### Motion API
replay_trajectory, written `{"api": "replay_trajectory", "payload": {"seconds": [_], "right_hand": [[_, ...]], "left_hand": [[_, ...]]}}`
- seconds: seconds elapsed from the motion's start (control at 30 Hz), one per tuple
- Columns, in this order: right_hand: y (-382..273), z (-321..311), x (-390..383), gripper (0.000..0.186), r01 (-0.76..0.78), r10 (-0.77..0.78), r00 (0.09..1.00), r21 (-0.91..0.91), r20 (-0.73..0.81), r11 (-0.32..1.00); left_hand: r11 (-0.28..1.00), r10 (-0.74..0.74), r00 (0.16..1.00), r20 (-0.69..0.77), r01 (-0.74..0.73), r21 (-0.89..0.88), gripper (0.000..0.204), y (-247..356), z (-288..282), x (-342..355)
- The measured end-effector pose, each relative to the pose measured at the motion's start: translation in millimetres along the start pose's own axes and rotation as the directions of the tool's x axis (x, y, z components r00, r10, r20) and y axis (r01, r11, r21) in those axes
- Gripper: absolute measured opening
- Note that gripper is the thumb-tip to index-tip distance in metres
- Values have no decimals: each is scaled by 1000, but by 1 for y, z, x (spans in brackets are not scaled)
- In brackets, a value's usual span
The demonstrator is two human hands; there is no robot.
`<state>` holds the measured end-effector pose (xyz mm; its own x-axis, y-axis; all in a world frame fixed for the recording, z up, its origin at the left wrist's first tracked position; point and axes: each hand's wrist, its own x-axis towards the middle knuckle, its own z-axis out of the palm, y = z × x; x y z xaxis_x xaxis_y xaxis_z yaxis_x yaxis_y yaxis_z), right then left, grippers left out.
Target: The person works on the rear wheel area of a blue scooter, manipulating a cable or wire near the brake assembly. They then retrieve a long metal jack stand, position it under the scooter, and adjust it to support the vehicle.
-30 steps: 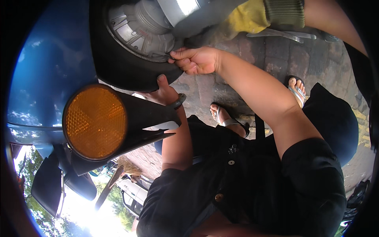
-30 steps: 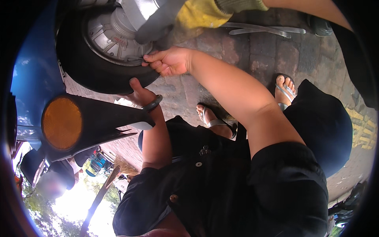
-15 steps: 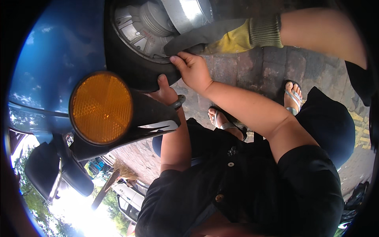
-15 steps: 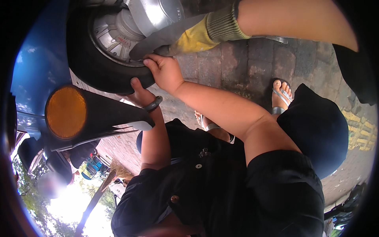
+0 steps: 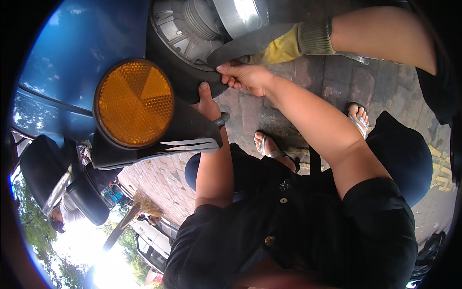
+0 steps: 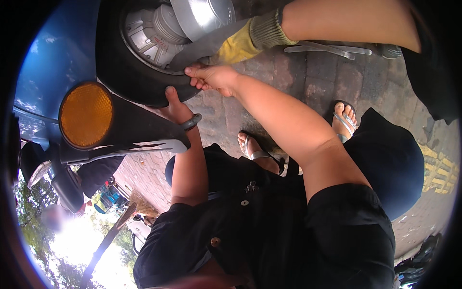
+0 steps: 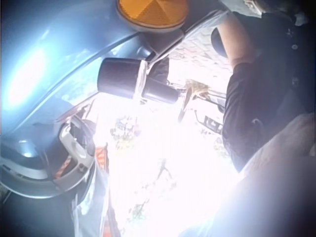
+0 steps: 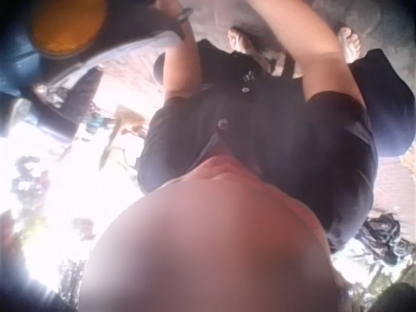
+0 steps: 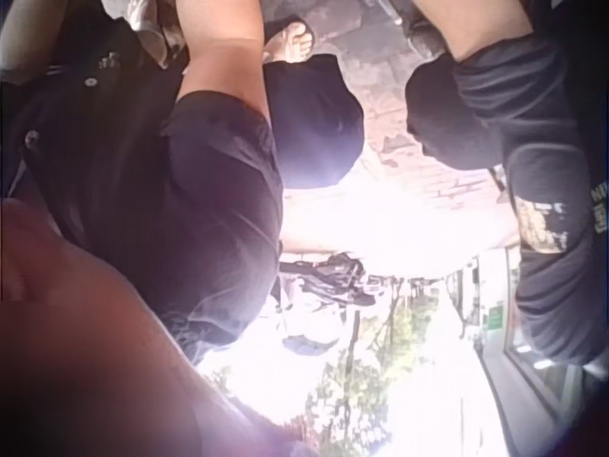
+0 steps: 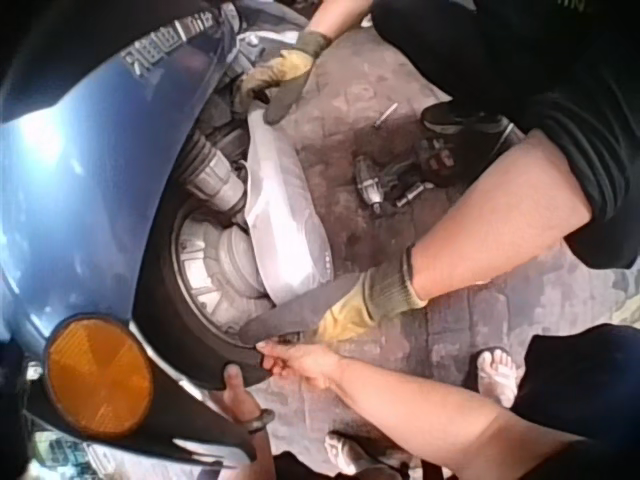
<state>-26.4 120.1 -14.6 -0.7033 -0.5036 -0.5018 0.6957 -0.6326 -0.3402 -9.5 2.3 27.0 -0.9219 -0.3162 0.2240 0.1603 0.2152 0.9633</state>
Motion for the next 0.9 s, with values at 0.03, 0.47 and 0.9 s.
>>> {"api": "replay_trajectory", "payload": {"seconds": [0.03, 0.47, 0.9], "right_hand": [[3, -1, 2, 19, 45, -45, 999, -22, -16, 999], [27, 25, -5, 14, 382, -347, 913, 148, -215, 912], [31, 17, 5, 21, 340, -587, 783, -647, -207, 682]], "left_hand": [[1000, 9, 1000, 14, -9, -6, 74, 0, -1, -1], [997, -26, 997, 68, 31, -73, 53, 2, -4, -6], [991, 98, 995, 8, -98, 94, 60, 4, 0, -5]]}}
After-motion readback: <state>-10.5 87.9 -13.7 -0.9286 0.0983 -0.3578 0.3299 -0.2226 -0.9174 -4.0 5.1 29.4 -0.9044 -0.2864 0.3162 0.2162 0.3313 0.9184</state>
